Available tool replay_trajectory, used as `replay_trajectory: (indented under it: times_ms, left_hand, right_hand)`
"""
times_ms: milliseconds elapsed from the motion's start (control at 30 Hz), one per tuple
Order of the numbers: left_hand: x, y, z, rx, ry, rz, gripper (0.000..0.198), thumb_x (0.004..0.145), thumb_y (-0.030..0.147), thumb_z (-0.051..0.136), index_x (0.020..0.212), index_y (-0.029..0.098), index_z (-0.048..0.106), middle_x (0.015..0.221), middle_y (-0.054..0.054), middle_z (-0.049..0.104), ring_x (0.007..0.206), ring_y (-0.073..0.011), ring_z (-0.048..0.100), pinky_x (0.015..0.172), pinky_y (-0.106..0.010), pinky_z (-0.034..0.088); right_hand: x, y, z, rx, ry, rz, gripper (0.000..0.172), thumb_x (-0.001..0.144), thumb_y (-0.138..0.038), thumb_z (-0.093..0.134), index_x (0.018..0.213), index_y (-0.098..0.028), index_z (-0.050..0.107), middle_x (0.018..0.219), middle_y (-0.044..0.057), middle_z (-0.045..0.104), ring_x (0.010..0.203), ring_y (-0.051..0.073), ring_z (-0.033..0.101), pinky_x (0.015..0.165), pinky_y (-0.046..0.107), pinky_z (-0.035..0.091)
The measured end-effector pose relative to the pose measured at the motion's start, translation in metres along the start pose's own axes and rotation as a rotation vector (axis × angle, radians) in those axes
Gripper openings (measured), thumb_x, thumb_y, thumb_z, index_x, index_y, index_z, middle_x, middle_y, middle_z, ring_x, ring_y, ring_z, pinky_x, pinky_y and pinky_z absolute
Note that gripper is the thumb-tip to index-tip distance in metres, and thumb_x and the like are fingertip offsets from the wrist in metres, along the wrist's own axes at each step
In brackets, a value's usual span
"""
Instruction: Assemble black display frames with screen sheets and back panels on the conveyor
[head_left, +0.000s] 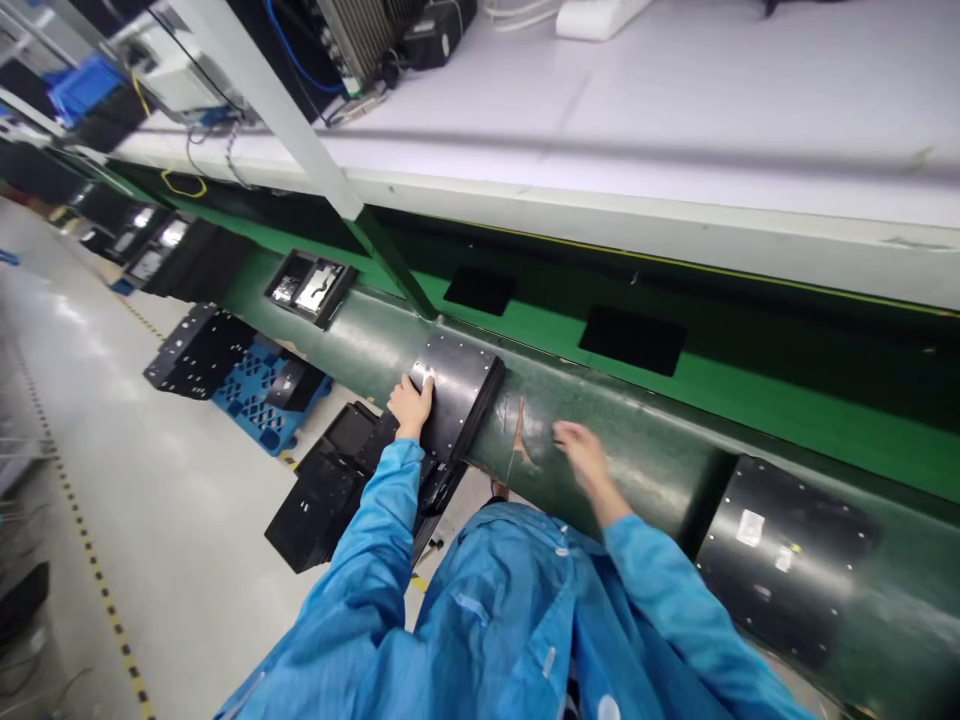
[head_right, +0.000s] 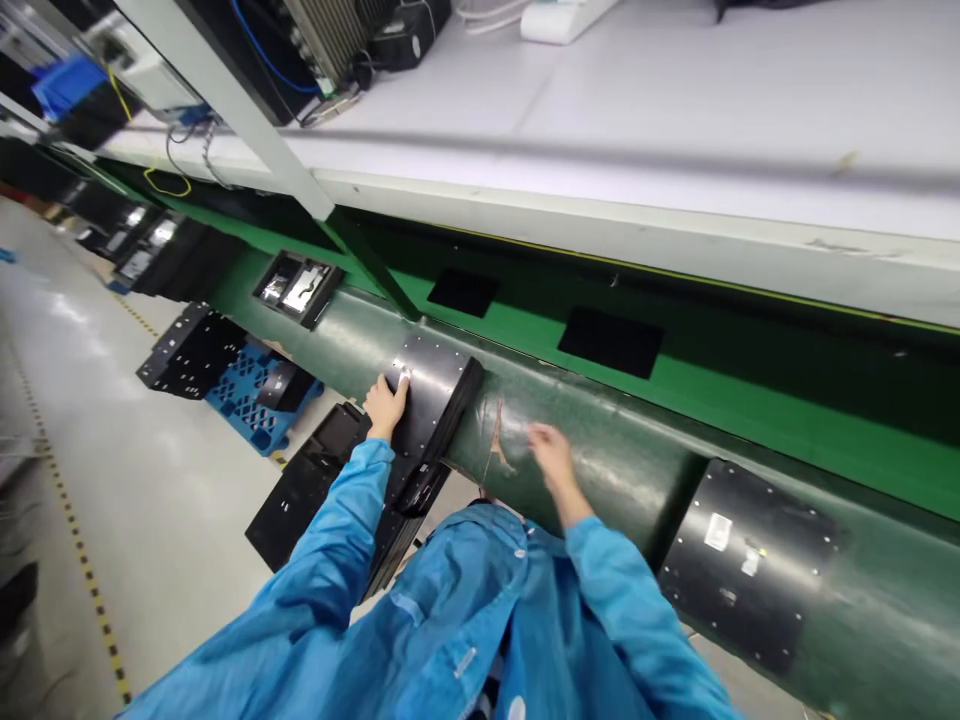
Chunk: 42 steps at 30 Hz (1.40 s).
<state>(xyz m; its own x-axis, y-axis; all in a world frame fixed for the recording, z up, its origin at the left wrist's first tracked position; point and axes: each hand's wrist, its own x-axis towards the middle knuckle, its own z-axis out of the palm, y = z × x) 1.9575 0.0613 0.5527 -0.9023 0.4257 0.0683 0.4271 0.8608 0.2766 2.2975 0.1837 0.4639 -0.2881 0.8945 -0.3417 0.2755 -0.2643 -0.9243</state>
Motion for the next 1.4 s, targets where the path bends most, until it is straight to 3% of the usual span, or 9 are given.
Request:
replay_trajectory:
  times_ms: [100,167,267,400,500,600,733,967,1400]
  left_hand:
    - [-0.004,-0.012,0.017,-0.032,0.035,0.075,0.072,0.099,0.057,0.055,0.150,0.007,0.055,0.144,-0.026,0.059,0.138,-0.0395,0.051,0.115,-0.051,0.042]
    - [-0.031,0.003,0.024,-0.063,0.068,0.132,0.069,0.096,0.055,0.060,0.148,0.008,0.059,0.147,-0.025,0.056,0.141,-0.0382,0.048,0.117,-0.049,0.040]
    - [-0.083,0.036,0.022,-0.119,-0.011,0.279,0.074,0.095,0.057,0.064,0.156,0.015,0.054,0.157,-0.023,0.050,0.149,-0.0382,0.043,0.122,-0.052,0.037]
    - [-0.150,0.070,0.020,-0.317,-0.332,0.542,0.089,0.088,0.067,0.072,0.164,0.032,0.045,0.173,-0.015,0.037,0.161,-0.0387,0.030,0.127,-0.058,0.030]
    - [-0.185,0.080,0.028,-0.610,-0.697,0.705,0.075,0.096,0.058,0.066,0.163,0.030,0.049,0.172,-0.011,0.042,0.161,-0.0307,0.035,0.130,-0.050,0.031]
    - [-0.200,0.084,0.038,-0.834,-0.908,0.715,0.062,0.102,0.047,0.056,0.158,0.021,0.055,0.164,-0.012,0.053,0.153,-0.0263,0.048,0.128,-0.044,0.037]
    - [-0.202,0.091,0.034,-0.714,-0.817,0.592,0.047,0.107,0.038,0.044,0.142,0.018,0.070,0.139,-0.012,0.074,0.127,-0.0270,0.070,0.113,-0.041,0.051]
    - [-0.193,0.110,0.017,-0.156,-0.553,0.399,0.039,0.109,0.035,0.043,0.114,0.019,0.079,0.110,-0.015,0.081,0.109,-0.0312,0.076,0.094,-0.037,0.052]
    - [-0.175,0.129,0.005,-0.234,-0.477,0.297,0.033,0.106,0.039,0.052,0.113,0.027,0.083,0.115,-0.011,0.081,0.111,-0.0277,0.073,0.093,-0.034,0.050]
  right_hand:
    - [-0.002,-0.051,0.121,0.119,-0.235,0.125,0.058,0.085,-0.065,0.068,0.120,-0.019,0.071,0.125,0.018,0.075,0.107,0.028,0.074,0.082,0.040,0.063]
    - [-0.009,-0.066,0.153,0.119,-0.238,0.092,0.056,0.092,-0.067,0.060,0.123,-0.020,0.069,0.122,0.015,0.077,0.110,0.027,0.074,0.083,0.038,0.063]
    - [-0.025,-0.062,0.130,0.210,-0.071,0.031,0.060,0.091,-0.072,0.061,0.120,-0.021,0.071,0.113,0.013,0.080,0.105,0.029,0.076,0.083,0.038,0.063]
    - [-0.046,-0.049,0.042,0.382,0.100,0.021,0.062,0.081,-0.067,0.079,0.121,-0.020,0.073,0.113,0.011,0.081,0.098,0.030,0.078,0.085,0.041,0.064]
    - [-0.056,-0.049,-0.001,0.217,0.190,-0.009,0.055,0.080,-0.065,0.081,0.114,-0.021,0.078,0.110,0.010,0.081,0.102,0.032,0.077,0.088,0.042,0.062]
    - [-0.057,-0.046,-0.011,-0.004,0.171,0.077,0.053,0.081,-0.070,0.076,0.104,-0.022,0.077,0.092,0.009,0.079,0.086,0.031,0.076,0.075,0.041,0.061]
    - [-0.047,-0.031,-0.004,-0.153,0.028,0.045,0.054,0.084,-0.075,0.068,0.108,-0.027,0.075,0.081,0.004,0.071,0.075,0.026,0.070,0.069,0.038,0.057]
    - [-0.007,-0.018,0.020,-0.201,0.158,-0.326,0.058,0.074,-0.079,0.071,0.076,-0.026,0.048,0.085,0.002,0.054,0.083,0.022,0.055,0.080,0.037,0.048]
    - [-0.008,-0.032,0.031,-0.081,0.397,-0.358,0.051,0.071,-0.056,0.082,0.079,-0.027,0.040,0.087,-0.003,0.043,0.079,0.018,0.046,0.078,0.034,0.041]
